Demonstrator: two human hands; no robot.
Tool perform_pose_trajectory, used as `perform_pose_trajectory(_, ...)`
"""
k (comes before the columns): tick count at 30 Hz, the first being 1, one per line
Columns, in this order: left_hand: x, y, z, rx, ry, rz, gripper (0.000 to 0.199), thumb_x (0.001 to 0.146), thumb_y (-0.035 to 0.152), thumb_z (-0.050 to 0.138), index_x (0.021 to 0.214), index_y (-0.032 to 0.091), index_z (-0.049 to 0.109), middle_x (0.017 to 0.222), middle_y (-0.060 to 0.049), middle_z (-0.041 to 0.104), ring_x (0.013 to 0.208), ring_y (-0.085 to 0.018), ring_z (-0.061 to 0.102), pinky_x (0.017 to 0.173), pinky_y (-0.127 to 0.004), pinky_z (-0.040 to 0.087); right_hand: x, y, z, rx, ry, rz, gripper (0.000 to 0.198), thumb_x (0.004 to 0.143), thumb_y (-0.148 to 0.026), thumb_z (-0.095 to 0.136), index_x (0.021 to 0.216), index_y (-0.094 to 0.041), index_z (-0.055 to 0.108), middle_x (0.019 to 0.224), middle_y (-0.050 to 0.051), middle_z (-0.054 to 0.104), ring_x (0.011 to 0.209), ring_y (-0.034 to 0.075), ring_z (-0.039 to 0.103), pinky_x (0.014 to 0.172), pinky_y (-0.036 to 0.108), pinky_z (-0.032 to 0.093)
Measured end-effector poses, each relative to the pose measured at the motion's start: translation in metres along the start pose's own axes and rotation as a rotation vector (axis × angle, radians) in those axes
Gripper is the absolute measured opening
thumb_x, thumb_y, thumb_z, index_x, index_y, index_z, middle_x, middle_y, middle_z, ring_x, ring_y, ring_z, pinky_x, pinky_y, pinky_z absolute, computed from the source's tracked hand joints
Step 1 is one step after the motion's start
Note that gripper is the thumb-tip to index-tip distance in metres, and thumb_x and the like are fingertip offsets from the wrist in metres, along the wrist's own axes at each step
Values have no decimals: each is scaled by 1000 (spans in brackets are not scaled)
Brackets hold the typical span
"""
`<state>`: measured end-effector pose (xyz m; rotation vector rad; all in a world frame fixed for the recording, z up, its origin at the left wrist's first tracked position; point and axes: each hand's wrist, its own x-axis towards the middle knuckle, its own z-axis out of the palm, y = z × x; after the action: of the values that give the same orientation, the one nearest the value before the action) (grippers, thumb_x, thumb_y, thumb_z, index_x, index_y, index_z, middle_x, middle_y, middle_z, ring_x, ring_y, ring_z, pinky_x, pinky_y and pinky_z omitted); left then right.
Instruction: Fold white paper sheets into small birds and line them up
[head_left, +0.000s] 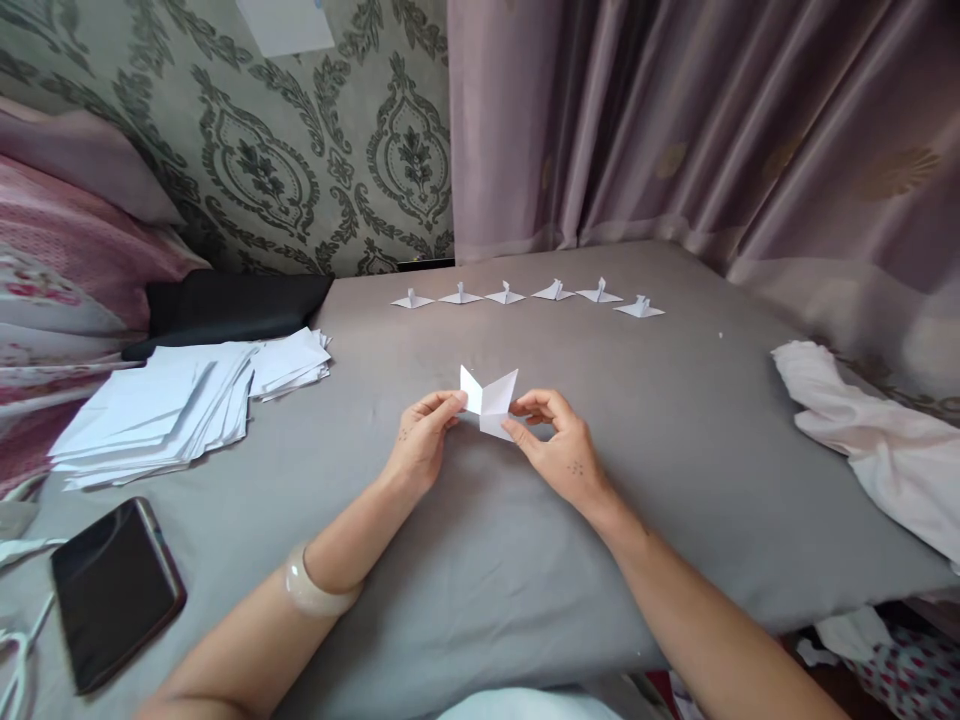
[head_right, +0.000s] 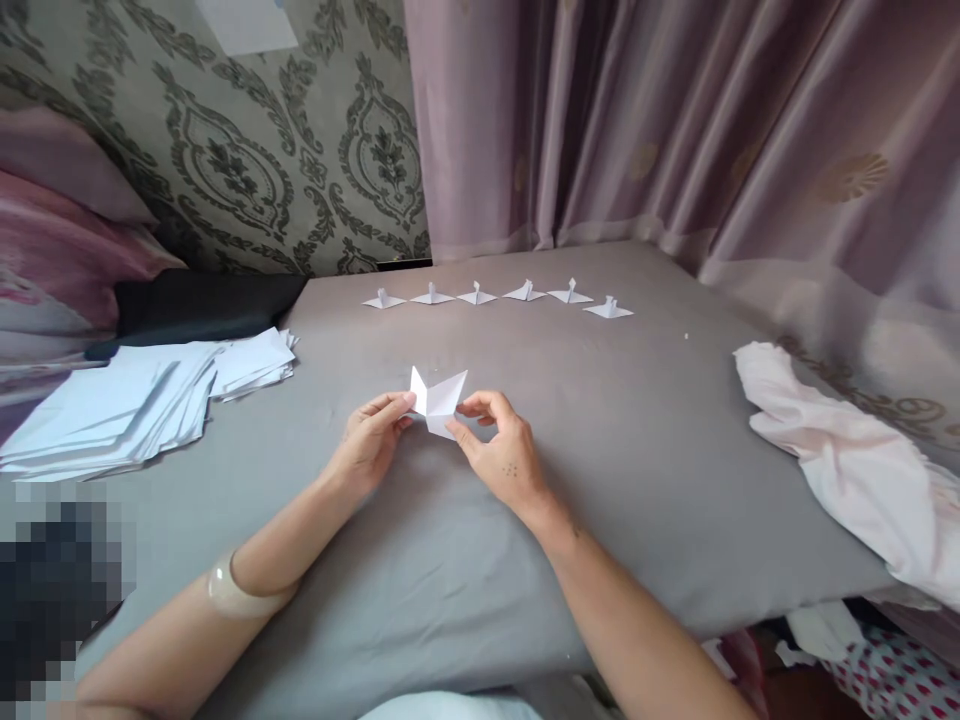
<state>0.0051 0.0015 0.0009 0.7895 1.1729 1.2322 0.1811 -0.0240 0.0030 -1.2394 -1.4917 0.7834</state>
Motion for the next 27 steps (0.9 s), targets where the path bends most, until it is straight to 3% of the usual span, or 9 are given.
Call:
perform_pose_trajectory(10,-10,-2,5,32,-3,-32,26,68,39,77,76,16,68,71,0,65,64,-10,56,63,-22,42,-1,1,5,80,-2,73,13,78,-28,66,89,-22,62,83,0,68,77,15,65,76,30,52)
perform_pose_trajectory(16,-12,1,5,90,-98,76,43,72,35,76,110,22,61,84,-2,70,76,-14,61,71,-26,45,3,7,0,97,15,140,16,79,-30,64,92,-22,71,87,2,72,76,16,65,75,31,53)
perform_pose_trajectory(21,-13,0,4,242,-107,135,27,70,34,76,93,20,71,87,-4,68,76,-14,59,69,-26,45,5,10,-3,163,8,200,19,79,-34,65,93,-23,73,93,3,73,80,17,66,74,31,54)
perform_pose_trajectory(27,-13,1,5,189,-137,79,22,70,34,75,87,19,74,80,-3,69,72,-14,59,69,-26,44,4,10,-3,229,-44,261,24,74,-33,70,96,-23,73,87,3,73,77,17,66,74,32,55)
